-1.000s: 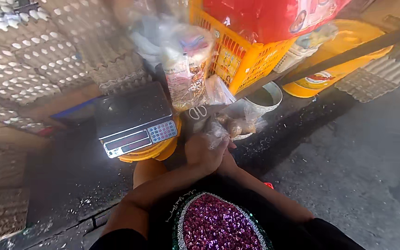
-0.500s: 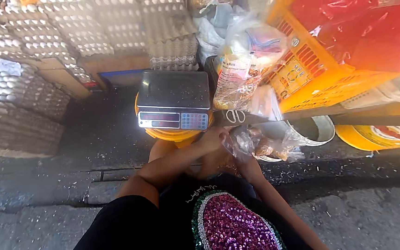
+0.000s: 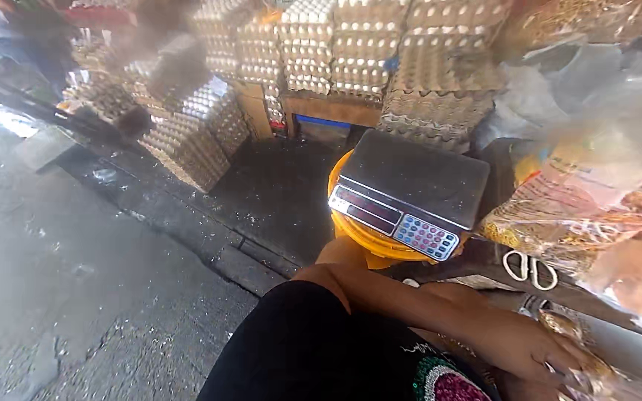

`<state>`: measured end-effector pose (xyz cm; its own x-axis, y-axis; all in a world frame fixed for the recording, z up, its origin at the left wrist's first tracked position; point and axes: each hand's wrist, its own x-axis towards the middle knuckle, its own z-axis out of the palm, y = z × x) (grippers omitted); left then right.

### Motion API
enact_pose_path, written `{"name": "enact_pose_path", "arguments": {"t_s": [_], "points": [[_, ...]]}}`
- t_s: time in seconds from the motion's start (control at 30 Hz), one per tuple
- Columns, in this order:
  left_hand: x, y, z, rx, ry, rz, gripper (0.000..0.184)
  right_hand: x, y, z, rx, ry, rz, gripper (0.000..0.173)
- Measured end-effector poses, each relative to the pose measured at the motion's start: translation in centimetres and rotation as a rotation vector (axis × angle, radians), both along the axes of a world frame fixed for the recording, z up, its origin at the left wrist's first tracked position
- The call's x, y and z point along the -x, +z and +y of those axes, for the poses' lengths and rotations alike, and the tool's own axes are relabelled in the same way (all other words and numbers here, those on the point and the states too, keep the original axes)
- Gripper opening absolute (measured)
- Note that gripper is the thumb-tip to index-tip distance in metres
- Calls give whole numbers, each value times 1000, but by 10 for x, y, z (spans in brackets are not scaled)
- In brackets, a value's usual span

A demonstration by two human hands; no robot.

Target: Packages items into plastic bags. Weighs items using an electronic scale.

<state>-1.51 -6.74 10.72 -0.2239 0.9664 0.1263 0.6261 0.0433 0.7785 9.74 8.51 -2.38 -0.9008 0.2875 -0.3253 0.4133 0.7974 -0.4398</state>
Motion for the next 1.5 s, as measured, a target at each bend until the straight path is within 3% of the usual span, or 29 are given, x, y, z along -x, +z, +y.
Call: {"name": "enact_pose_path", "arguments": {"t_s": [0.07, 0.1, 0.2, 0.3, 0.43, 0.53, 0.63, 0.73, 0.83, 0.9, 0.97, 1.0, 1.03, 1.1, 1.17, 1.27, 1.33, 1.5], "points": [[11, -31, 13, -235, 21, -35, 18, 5, -7, 3, 18, -24, 238, 43], [14, -40, 17, -227, 17, -19, 22, 7, -10, 7, 26, -15, 290, 42], [15, -50, 26, 50, -40, 197, 47, 1, -17, 16, 59, 7, 313, 44], [19, -72, 42, 158, 66, 291, 31, 14, -2, 5, -25, 36, 231, 42], [63, -109, 54, 350, 422, 51, 37, 20, -9, 6, 68, -32, 477, 40], [71, -103, 31, 442, 433, -21, 43, 14, -22, 6, 104, 4, 663, 39], [76, -85, 18, 477, 458, -116, 48, 4, -9, 15, 208, 48, 579, 35], [87, -87, 23, 404, 532, -291, 53, 7, -5, 26, 284, 21, 482, 33], [107, -78, 23, 123, 707, -399, 59, 10, -9, 28, 346, -74, 435, 35], [114, -63, 16, -81, 838, -305, 55, 6, -13, 29, 365, -121, 420, 36], [106, -50, 7, -207, 731, 55, 41, 7, -14, 31, 369, -113, 422, 35], [92, -47, 5, -207, 578, 250, 31, 8, -14, 31, 365, -103, 431, 35], [74, -48, 8, -138, 388, 397, 26, 9, -15, 30, 364, -94, 432, 35], [40, -62, 25, 169, 5, 559, 45, 11, -15, 28, 335, -74, 448, 34], [28, -78, 41, 438, -166, 535, 53, 12, -18, 26, 307, -33, 503, 32], [35, -72, 43, 616, -168, 445, 36, 5, -17, 32, 329, 25, 567, 30], [35, -58, 29, 701, -182, 309, 33, -1, -15, 40, 306, 103, 573, 29], [27, -53, -18, 420, -94, -154, 40, 2, -7, 49, 127, 270, 611, 27]]}}
